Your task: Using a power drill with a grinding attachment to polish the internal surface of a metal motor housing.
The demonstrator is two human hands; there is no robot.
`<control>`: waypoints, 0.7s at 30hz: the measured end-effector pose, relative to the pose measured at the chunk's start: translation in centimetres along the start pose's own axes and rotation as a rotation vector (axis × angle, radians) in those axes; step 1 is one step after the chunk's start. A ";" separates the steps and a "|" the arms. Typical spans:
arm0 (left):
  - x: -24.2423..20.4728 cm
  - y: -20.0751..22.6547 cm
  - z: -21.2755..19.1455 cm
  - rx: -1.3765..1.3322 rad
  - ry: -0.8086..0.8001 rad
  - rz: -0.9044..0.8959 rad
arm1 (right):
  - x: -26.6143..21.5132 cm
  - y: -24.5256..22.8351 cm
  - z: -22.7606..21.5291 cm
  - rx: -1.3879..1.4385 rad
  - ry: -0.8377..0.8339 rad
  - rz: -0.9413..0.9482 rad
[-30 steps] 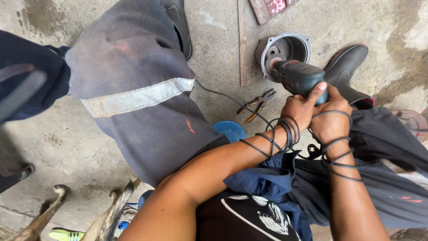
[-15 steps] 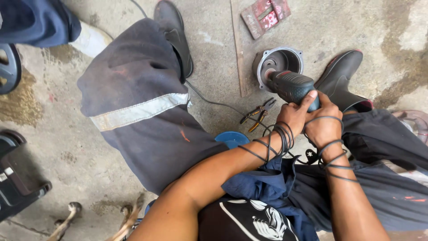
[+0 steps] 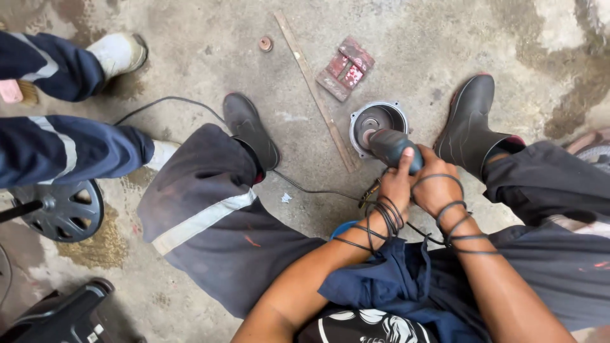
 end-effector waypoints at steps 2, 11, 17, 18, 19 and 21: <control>2.1 -1.5 0.2 -0.018 -0.013 -0.032 | 0.9 0.0 1.0 -0.004 -0.016 0.005; 6.3 -4.8 0.4 -0.263 -0.057 -0.108 | 2.0 0.4 1.6 -0.006 -0.044 0.004; 3.1 -3.4 0.9 -0.301 -0.086 -0.079 | -0.5 0.0 -1.1 0.020 -0.036 -0.029; 2.6 -3.4 0.9 -0.300 -0.087 -0.084 | -0.7 0.2 -1.2 0.010 -0.023 -0.042; 2.7 -3.9 1.0 -0.294 -0.088 -0.082 | -1.0 0.3 -1.5 0.016 -0.021 -0.041; 2.9 -4.7 0.9 -0.289 -0.092 -0.073 | -1.6 0.1 -2.1 0.022 -0.018 -0.059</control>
Point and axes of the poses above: each hand's wrist, its own x-axis towards the middle knuckle, its own z-axis out of the palm, y = z × x, the point moved 5 cm from there along x, towards the middle knuckle, and after that the axes turned 1 degree about -z, right-handed, at the moved point
